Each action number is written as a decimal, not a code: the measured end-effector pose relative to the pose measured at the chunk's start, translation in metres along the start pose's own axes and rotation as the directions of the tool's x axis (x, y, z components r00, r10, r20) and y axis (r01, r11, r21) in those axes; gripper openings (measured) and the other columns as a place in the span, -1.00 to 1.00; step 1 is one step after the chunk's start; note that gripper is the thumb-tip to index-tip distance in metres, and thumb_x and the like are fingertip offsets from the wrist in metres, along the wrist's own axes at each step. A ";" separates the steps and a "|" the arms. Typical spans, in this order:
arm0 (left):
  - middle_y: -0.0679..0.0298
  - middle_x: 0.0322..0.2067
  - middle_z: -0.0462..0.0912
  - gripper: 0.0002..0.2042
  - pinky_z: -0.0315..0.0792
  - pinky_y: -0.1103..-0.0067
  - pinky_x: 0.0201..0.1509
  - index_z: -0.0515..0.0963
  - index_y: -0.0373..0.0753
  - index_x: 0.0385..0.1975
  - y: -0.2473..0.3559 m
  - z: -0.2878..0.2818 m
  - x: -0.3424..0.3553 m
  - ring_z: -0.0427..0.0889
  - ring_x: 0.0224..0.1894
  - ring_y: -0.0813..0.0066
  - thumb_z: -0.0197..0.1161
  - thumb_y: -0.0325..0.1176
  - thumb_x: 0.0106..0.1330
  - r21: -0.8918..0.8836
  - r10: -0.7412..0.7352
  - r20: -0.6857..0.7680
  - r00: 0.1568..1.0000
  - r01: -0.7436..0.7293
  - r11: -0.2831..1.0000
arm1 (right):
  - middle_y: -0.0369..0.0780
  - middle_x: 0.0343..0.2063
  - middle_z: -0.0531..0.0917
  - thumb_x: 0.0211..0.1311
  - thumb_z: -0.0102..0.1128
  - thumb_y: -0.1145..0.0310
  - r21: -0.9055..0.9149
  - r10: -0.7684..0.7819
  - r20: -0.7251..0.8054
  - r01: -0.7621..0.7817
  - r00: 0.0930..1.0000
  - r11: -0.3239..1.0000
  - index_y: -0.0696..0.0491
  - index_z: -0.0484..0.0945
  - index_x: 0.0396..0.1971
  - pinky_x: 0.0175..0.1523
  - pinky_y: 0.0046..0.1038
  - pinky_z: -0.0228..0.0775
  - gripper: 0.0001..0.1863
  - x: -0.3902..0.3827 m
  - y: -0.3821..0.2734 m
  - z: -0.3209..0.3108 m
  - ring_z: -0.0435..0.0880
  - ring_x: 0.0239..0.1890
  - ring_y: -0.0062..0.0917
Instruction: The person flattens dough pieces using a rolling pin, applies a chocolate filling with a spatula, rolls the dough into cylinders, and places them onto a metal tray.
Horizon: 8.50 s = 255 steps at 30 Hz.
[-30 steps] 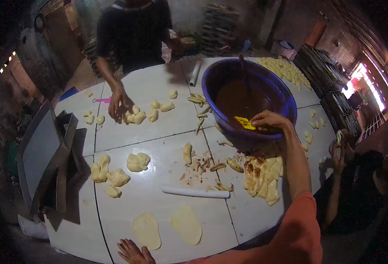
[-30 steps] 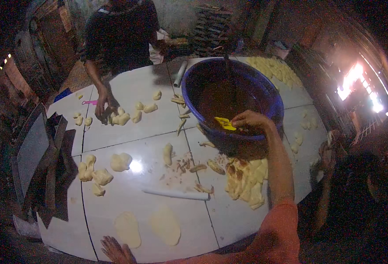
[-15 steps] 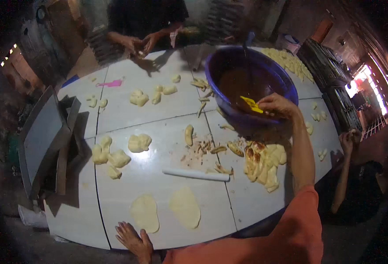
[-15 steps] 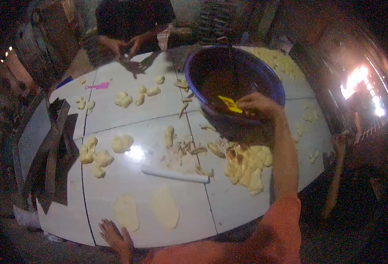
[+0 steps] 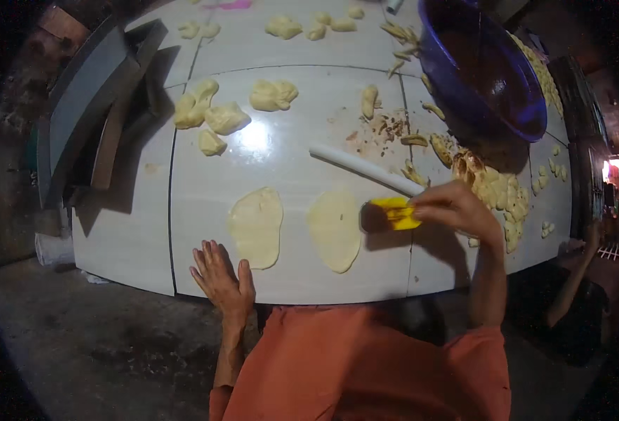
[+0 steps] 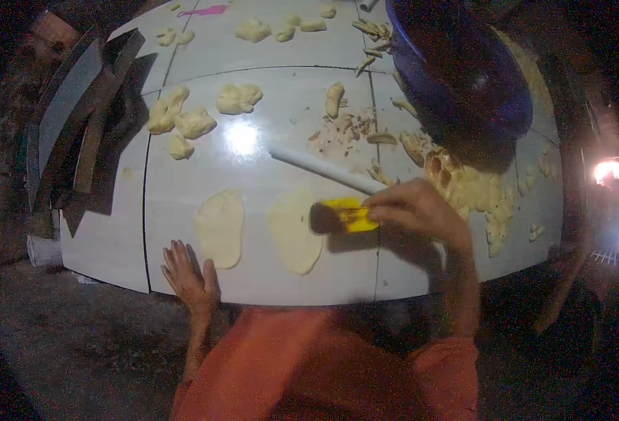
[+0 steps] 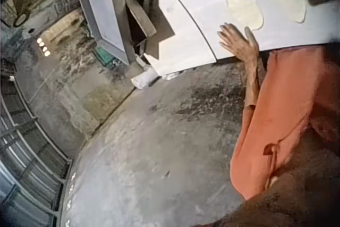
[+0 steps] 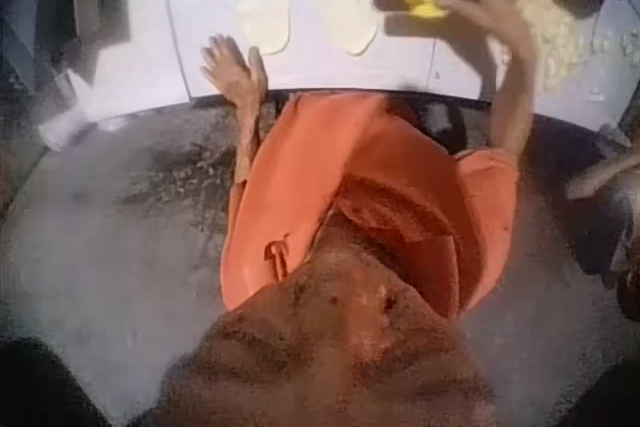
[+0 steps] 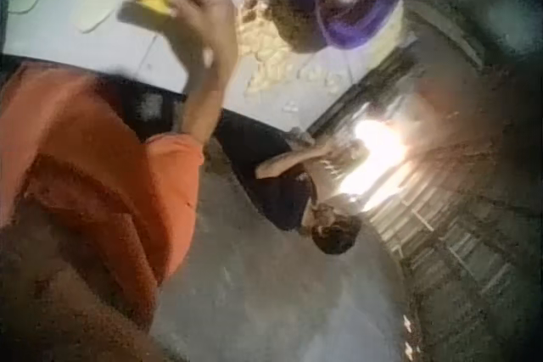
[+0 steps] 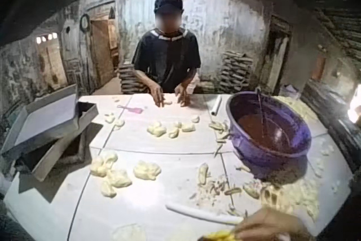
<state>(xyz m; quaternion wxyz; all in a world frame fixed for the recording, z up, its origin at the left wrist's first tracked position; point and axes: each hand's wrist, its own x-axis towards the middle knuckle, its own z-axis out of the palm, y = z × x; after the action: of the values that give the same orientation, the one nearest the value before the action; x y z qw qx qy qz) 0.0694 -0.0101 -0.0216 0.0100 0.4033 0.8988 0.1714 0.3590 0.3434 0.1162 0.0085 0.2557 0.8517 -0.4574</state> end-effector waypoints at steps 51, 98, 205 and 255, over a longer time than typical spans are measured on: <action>-0.12 0.51 0.15 -0.26 -0.28 -0.04 0.59 0.21 -0.38 0.48 -0.004 -0.005 -0.005 -0.04 0.59 -0.14 0.24 -0.11 0.38 0.114 -0.063 0.036 0.997 0.059 0.992 | -0.24 -0.35 0.74 0.33 0.32 0.28 0.255 0.245 -0.778 -0.064 0.579 0.965 0.25 0.67 0.00 -0.26 -0.53 0.47 -0.62 -0.015 0.033 -0.070 0.62 -0.40 -0.64; -0.17 0.44 0.27 -0.23 -0.20 -0.15 0.54 0.32 -0.36 0.40 0.002 0.001 0.000 0.07 0.54 -0.22 0.37 -0.04 0.27 -0.012 0.010 -0.031 0.999 -0.010 1.000 | -0.30 -0.47 0.72 0.25 0.39 0.31 0.299 0.245 0.049 -0.248 0.968 0.921 0.21 0.73 -0.16 -0.39 -0.58 0.42 -0.71 0.067 -0.015 -0.076 0.59 -0.50 -0.69; -0.06 0.29 0.46 -0.55 0.24 -0.10 0.39 0.63 -0.17 0.15 -0.024 -0.004 -0.003 0.40 0.35 -0.19 0.31 -0.18 0.27 -0.050 0.506 0.012 0.862 -0.505 0.861 | 0.01 -0.28 0.67 0.25 0.29 0.19 -0.192 0.226 -0.533 -0.377 0.815 0.906 0.15 0.62 -0.28 -0.03 -0.08 0.45 -0.70 0.063 0.081 0.010 0.67 -0.17 -0.05; 0.13 -0.35 0.73 -0.77 0.50 0.27 -0.23 0.73 -0.15 -0.24 0.227 0.022 0.058 0.71 -0.33 0.07 0.32 -0.13 0.35 -0.438 0.571 0.316 0.757 -0.417 0.796 | -0.01 -0.20 0.74 0.43 0.19 0.34 0.107 0.383 -0.773 -0.490 0.507 0.865 0.02 0.52 0.16 -0.26 -0.12 0.63 -0.65 -0.079 -0.006 0.218 0.77 -0.27 -0.07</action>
<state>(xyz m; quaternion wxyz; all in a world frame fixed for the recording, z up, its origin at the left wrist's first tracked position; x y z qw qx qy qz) 0.1975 0.1790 0.0367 0.2328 0.6490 0.6879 0.2266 0.3776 0.1361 0.0134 -0.2259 0.6312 0.7051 -0.2311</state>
